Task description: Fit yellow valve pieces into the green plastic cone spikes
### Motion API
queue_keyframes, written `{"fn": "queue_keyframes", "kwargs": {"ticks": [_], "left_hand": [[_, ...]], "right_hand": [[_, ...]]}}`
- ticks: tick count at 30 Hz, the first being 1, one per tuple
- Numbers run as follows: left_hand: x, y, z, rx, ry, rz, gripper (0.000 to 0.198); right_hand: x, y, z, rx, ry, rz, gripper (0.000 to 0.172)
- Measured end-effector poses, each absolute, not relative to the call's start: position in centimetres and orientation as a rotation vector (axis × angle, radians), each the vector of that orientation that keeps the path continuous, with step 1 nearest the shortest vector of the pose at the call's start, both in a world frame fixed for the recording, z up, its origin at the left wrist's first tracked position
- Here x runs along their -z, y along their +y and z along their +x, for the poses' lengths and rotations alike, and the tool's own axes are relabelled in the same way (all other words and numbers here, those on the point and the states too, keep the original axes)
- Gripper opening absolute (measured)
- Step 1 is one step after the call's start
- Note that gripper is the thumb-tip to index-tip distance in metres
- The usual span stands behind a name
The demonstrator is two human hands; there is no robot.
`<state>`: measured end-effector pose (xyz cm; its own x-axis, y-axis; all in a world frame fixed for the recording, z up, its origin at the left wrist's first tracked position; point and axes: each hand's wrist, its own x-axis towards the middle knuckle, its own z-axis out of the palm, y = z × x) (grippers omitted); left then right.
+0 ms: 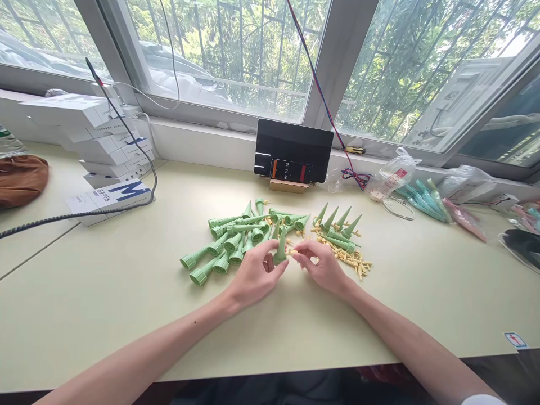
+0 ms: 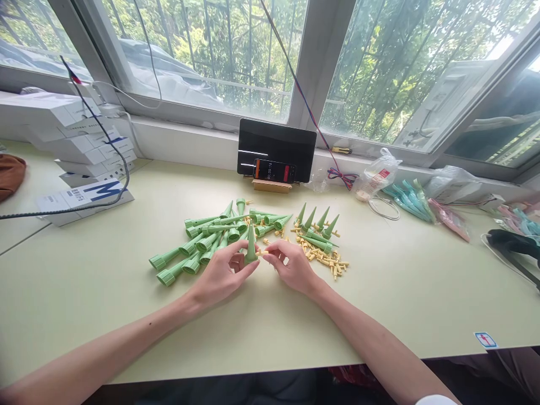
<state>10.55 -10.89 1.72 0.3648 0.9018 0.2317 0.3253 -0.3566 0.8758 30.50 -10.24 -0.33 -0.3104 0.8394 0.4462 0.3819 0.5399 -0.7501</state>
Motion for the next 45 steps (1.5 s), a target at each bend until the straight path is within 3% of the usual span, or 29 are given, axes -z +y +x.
{"fn": "queue_keyframes", "kwargs": {"ticks": [12, 24, 33, 39, 45], "left_hand": [[-2.0, -10.92, 10.32, -0.917, 0.979, 1.722, 0.016], [-1.91, -10.7, 10.35, -0.87, 0.939, 1.628, 0.021], [-1.96, -10.82, 10.38, -0.87, 0.919, 1.589, 0.02], [-2.08, -10.77, 10.4, -0.897, 0.937, 1.57, 0.02], [-2.01, -10.67, 10.33, -0.908, 0.944, 1.543, 0.022]], "right_hand": [[-0.09, -10.39, 30.45, -0.642, -1.968, -1.019, 0.024], [0.31, -10.22, 30.66, -0.596, -2.02, -1.035, 0.042], [0.36, -10.22, 30.63, -0.638, -2.028, -1.014, 0.044], [0.06, -10.43, 30.48, -0.703, -1.968, -0.961, 0.016], [0.16, -10.49, 30.49, -0.688, -1.944, -0.924, 0.009]]}}
